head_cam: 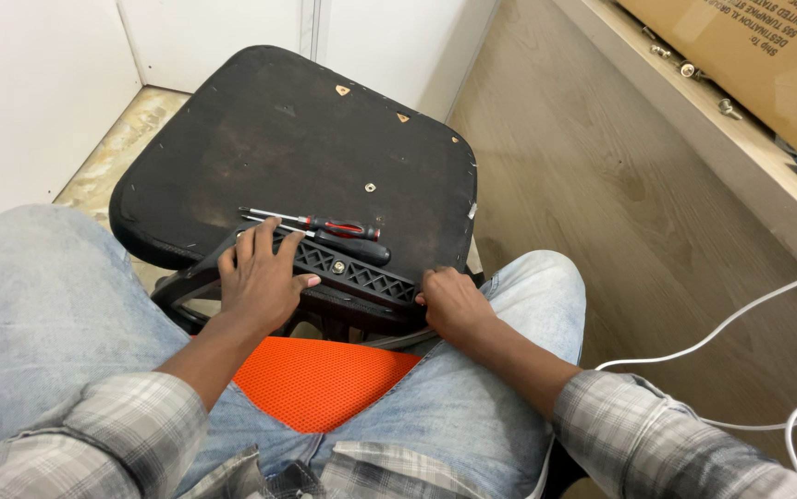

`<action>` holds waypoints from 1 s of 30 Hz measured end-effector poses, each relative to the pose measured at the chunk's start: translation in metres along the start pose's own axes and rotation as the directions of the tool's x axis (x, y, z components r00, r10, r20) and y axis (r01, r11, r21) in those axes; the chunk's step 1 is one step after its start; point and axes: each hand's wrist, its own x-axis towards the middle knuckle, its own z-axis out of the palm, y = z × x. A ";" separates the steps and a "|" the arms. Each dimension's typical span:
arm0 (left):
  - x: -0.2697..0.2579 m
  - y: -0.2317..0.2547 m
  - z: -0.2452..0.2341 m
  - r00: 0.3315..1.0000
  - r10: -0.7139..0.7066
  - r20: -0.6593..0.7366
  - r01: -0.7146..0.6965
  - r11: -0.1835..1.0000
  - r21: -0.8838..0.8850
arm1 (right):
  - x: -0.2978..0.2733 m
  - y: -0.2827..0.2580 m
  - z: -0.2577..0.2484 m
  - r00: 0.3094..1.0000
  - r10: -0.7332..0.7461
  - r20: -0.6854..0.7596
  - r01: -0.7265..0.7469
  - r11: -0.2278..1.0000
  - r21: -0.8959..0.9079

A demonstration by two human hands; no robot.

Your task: The person sits with a chair base on their lap and uses a screwdriver to tighten screws into the underside of the seat. They handle screws and washers, aligning the metal frame and securing it to the seat.

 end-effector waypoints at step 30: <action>0.019 0.005 0.021 0.987 0.047 -0.154 -0.043 0.999 0.028 | 0.018 0.006 -0.004 0.894 0.448 0.000 -0.435 0.867 0.243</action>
